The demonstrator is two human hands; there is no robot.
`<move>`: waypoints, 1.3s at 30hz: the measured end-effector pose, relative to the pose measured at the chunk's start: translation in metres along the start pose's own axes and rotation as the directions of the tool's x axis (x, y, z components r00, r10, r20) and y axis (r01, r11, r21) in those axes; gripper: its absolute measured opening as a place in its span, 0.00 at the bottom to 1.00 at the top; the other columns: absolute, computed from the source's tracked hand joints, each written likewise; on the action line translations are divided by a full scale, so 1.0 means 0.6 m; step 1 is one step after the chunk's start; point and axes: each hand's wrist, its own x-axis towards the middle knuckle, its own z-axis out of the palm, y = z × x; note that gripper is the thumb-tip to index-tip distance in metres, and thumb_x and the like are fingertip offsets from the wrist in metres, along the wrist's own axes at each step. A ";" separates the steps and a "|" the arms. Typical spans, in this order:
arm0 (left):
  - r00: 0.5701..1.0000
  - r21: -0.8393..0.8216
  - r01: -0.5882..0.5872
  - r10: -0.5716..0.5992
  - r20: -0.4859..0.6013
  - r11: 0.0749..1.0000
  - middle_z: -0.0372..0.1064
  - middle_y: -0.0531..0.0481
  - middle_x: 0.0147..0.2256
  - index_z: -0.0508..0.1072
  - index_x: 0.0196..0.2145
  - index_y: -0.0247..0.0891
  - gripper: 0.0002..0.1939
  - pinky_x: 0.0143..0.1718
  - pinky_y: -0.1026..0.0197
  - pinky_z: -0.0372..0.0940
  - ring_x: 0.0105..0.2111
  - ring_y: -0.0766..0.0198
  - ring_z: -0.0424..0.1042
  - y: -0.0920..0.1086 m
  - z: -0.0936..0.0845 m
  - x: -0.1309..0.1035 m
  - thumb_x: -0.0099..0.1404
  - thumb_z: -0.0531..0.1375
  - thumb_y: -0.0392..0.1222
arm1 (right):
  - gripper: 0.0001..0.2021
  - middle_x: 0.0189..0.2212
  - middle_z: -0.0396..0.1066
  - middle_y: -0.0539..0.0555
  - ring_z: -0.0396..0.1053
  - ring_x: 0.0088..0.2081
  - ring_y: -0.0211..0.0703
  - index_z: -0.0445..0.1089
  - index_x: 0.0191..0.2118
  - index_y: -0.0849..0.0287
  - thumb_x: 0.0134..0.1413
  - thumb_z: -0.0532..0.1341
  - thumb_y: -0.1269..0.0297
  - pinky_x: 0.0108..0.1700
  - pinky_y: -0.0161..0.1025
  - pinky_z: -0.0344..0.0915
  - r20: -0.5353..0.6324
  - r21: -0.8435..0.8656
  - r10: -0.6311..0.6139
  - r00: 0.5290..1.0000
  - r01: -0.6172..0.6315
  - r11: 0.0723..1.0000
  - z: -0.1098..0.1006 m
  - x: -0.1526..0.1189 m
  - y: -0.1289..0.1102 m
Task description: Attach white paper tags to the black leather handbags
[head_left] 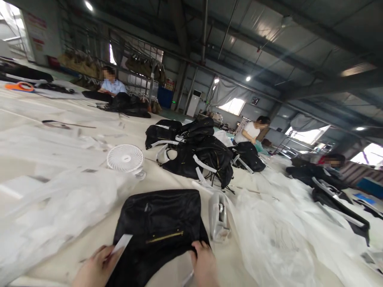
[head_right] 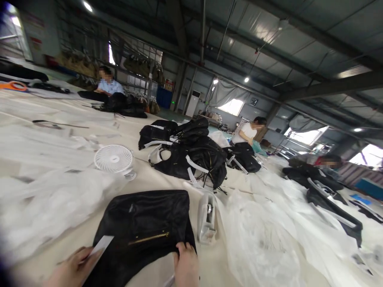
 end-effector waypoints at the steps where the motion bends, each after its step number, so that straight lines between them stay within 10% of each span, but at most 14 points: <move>1: 0.999 -0.027 0.032 -0.032 -0.004 0.999 0.75 0.48 0.25 0.73 0.21 0.46 0.15 0.31 0.54 0.68 0.26 0.51 0.75 0.012 -0.006 0.011 0.54 0.53 0.55 | 0.16 0.42 0.76 0.57 0.74 0.46 0.51 0.75 0.46 0.55 0.58 0.52 0.71 0.49 0.43 0.68 0.010 -0.017 0.009 1.000 -0.009 1.000 0.004 -0.012 -0.011; 9: 0.986 0.043 -0.031 0.038 -0.161 0.999 0.74 0.46 0.36 0.75 0.32 0.36 0.14 0.42 0.58 0.64 0.38 0.55 0.73 0.104 -0.062 0.080 0.63 0.55 0.49 | 0.17 0.39 0.77 0.63 0.75 0.42 0.56 0.73 0.45 0.63 0.60 0.55 0.57 0.44 0.44 0.67 0.173 0.038 -0.147 0.974 0.142 0.989 0.018 -0.101 -0.086; 15: 0.980 -0.170 -0.088 0.116 0.159 0.981 0.67 0.54 0.24 0.73 0.28 0.38 0.13 0.29 0.65 0.60 0.26 0.65 0.65 0.153 -0.046 0.010 0.63 0.57 0.50 | 0.15 0.36 0.79 0.58 0.76 0.39 0.49 0.73 0.38 0.57 0.63 0.51 0.59 0.41 0.38 0.66 0.204 0.214 -0.058 0.977 0.013 0.977 -0.002 -0.022 -0.076; 22: 0.947 -0.167 0.042 0.014 0.322 0.985 0.61 0.56 0.21 0.70 0.22 0.37 0.16 0.25 0.66 0.53 0.23 0.68 0.59 0.127 -0.010 -0.039 0.60 0.59 0.52 | 0.20 0.32 0.78 0.65 0.76 0.36 0.55 0.72 0.28 0.60 0.58 0.54 0.49 0.36 0.43 0.66 0.243 0.229 0.153 0.958 -0.210 0.951 0.034 0.027 -0.098; 29: 0.937 -0.144 -0.054 0.100 0.333 0.988 0.60 0.55 0.22 0.68 0.22 0.37 0.19 0.26 0.66 0.55 0.24 0.68 0.59 0.109 -0.032 -0.051 0.65 0.55 0.52 | 0.09 0.17 0.72 0.51 0.60 0.13 0.35 0.66 0.21 0.57 0.48 0.59 0.62 0.19 0.34 0.55 0.420 0.667 0.188 0.888 -0.442 0.599 0.043 0.013 -0.076; 32: 0.932 -0.125 -0.082 0.120 0.342 0.989 0.61 0.55 0.23 0.68 0.23 0.37 0.19 0.27 0.66 0.56 0.24 0.68 0.60 0.102 -0.044 -0.058 0.66 0.55 0.52 | 0.06 0.24 0.76 0.53 0.57 0.14 0.31 0.67 0.24 0.58 0.45 0.61 0.61 0.16 0.31 0.51 0.502 0.803 0.144 0.853 -0.522 0.288 0.046 0.002 -0.068; 35: 0.917 -0.093 -0.115 0.142 0.374 0.989 0.63 0.54 0.23 0.69 0.24 0.37 0.19 0.28 0.65 0.56 0.25 0.67 0.62 0.096 -0.057 -0.064 0.66 0.55 0.52 | 0.11 0.28 0.77 0.53 0.58 0.18 0.29 0.71 0.28 0.58 0.36 0.70 0.62 0.18 0.29 0.54 0.571 0.820 0.075 0.817 -0.566 -0.086 0.040 -0.011 -0.065; 39: 0.877 -0.110 -0.165 0.197 0.438 0.980 0.67 0.52 0.26 0.72 0.27 0.36 0.16 0.31 0.65 0.59 0.28 0.66 0.66 0.090 -0.077 -0.069 0.66 0.56 0.50 | 0.17 0.29 0.76 0.54 0.60 0.20 0.27 0.77 0.34 0.61 0.34 0.75 0.63 0.20 0.26 0.58 0.666 0.717 -0.075 0.742 -0.664 -0.211 0.018 -0.036 -0.072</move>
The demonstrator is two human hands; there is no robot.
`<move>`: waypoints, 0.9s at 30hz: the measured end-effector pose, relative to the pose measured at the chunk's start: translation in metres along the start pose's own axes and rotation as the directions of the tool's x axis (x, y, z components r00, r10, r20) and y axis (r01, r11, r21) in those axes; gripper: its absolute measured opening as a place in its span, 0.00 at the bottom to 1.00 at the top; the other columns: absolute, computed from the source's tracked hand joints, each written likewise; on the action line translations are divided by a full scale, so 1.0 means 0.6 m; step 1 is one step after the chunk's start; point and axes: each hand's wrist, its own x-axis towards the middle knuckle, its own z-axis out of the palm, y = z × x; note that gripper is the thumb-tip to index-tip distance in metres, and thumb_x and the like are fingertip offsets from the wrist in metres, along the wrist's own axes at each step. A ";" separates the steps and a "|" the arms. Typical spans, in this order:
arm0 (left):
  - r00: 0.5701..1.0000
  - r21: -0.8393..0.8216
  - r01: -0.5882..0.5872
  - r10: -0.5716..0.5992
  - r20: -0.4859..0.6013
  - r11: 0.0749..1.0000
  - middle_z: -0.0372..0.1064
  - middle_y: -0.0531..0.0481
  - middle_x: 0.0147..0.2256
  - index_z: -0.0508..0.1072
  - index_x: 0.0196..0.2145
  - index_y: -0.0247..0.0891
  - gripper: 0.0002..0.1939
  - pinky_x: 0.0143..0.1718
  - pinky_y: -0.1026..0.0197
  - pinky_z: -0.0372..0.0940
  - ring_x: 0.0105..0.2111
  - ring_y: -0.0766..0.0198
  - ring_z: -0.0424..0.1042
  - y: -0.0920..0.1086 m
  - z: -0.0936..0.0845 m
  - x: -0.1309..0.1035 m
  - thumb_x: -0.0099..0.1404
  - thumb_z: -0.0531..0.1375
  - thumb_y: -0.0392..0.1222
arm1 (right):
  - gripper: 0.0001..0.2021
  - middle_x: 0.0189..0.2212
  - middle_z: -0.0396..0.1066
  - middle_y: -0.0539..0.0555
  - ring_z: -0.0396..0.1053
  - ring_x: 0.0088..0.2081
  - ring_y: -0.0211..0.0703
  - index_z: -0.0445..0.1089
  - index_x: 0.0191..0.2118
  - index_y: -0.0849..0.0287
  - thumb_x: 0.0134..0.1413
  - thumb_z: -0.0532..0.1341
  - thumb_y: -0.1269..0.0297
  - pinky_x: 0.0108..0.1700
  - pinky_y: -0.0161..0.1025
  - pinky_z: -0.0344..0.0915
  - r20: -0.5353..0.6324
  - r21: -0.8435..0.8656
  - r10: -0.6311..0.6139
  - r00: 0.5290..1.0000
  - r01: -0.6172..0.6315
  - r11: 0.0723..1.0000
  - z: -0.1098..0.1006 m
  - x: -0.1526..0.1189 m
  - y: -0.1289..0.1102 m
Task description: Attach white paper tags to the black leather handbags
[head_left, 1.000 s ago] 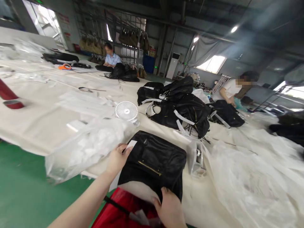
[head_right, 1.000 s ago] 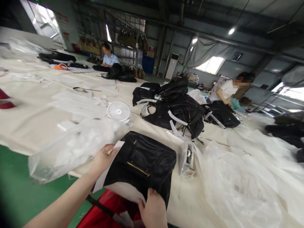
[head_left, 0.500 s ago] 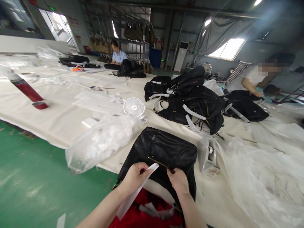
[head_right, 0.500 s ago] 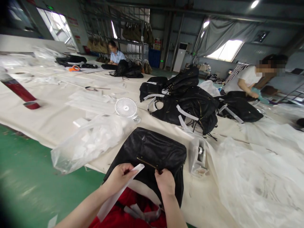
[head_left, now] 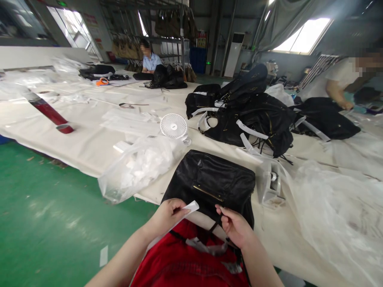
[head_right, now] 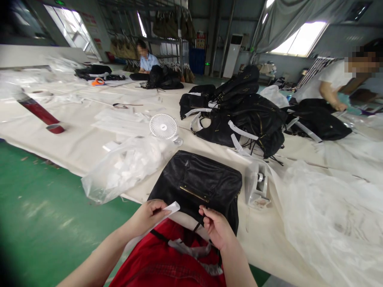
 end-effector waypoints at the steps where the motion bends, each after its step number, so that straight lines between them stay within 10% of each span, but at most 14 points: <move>1: 1.000 -0.010 -0.016 0.016 0.024 1.000 0.68 0.52 0.27 0.73 0.28 0.36 0.16 0.32 0.66 0.59 0.29 0.66 0.67 -0.001 -0.004 -0.003 0.67 0.57 0.49 | 0.17 0.29 0.76 0.54 0.59 0.20 0.26 0.78 0.36 0.61 0.36 0.75 0.63 0.20 0.26 0.57 0.058 0.009 0.031 0.998 -0.032 0.999 0.005 -0.009 0.001; 9: 0.989 0.072 -0.059 0.048 0.141 0.996 0.66 0.53 0.25 0.75 0.29 0.35 0.16 0.29 0.67 0.56 0.26 0.69 0.64 -0.010 -0.021 -0.018 0.68 0.57 0.48 | 0.10 0.23 0.69 0.48 0.62 0.23 0.30 0.76 0.31 0.60 0.42 0.73 0.62 0.26 0.29 0.58 0.329 -0.065 -0.103 0.939 0.132 0.989 0.034 -0.051 0.003; 27: 0.953 0.002 -0.138 0.132 0.272 0.990 0.73 0.50 0.30 0.75 0.32 0.36 0.17 0.33 0.67 0.59 0.30 0.67 0.69 0.016 -0.008 -0.027 0.69 0.56 0.51 | 0.15 0.28 0.75 0.51 0.69 0.25 0.34 0.75 0.33 0.58 0.42 0.73 0.54 0.28 0.31 0.65 0.068 -0.057 -0.284 0.956 0.288 0.956 0.052 -0.038 0.013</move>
